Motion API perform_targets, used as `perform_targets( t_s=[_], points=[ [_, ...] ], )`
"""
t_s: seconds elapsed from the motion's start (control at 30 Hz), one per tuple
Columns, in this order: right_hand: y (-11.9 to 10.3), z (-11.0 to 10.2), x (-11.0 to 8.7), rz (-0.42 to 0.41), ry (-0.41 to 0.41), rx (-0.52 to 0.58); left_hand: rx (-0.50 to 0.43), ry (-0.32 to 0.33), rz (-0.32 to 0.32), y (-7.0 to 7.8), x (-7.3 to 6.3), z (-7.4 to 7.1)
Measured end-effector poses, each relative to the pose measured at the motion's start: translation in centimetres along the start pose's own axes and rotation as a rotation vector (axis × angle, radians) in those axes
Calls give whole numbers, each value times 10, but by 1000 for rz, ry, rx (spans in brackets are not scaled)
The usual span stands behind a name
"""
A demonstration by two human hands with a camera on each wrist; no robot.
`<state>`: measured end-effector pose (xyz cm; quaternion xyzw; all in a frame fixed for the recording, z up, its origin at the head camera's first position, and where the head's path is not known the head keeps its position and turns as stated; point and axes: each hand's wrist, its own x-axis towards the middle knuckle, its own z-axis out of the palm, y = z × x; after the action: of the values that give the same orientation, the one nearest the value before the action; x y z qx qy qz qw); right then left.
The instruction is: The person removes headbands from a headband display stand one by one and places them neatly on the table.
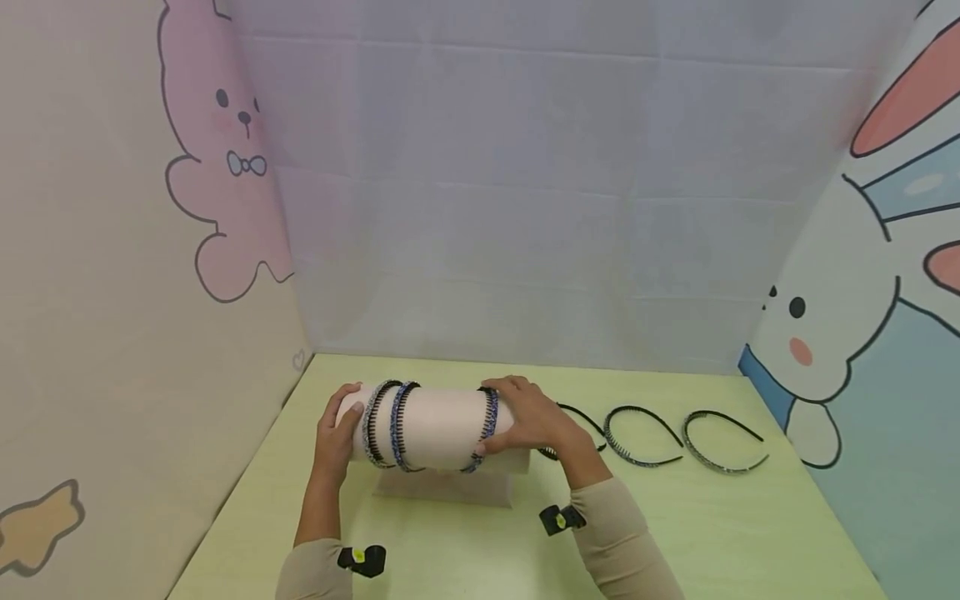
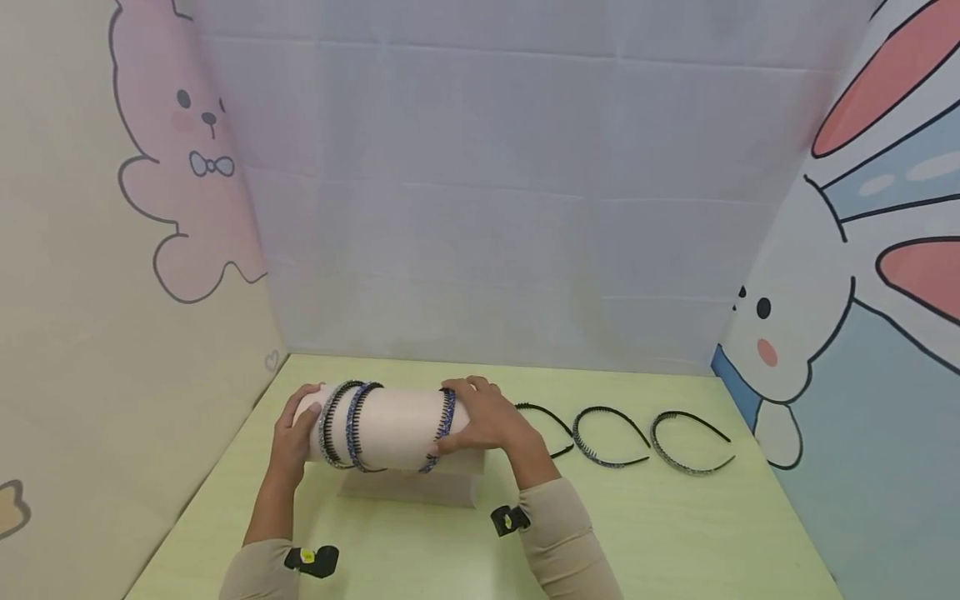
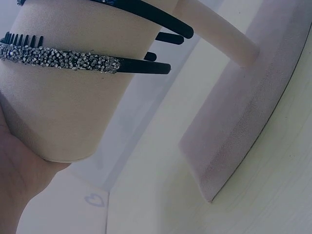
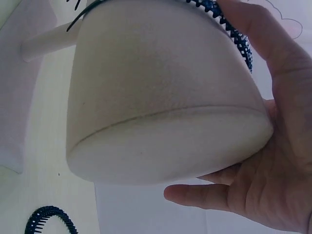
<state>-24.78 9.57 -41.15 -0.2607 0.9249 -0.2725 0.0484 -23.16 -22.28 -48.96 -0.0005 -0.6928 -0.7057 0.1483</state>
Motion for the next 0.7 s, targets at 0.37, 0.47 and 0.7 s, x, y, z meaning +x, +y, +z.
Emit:
perform_targets(
  t_s=[0.37, 0.47, 0.7],
  points=[
    [16, 1, -8, -38, 36, 113, -13, -9, 20, 2, 2, 3],
    [20, 2, -10, -49, 60, 154, -11, -7, 15, 1, 4, 3],
    [28, 10, -16, -75, 91, 278, 19, 9, 1, -1, 3, 2]
  ],
)
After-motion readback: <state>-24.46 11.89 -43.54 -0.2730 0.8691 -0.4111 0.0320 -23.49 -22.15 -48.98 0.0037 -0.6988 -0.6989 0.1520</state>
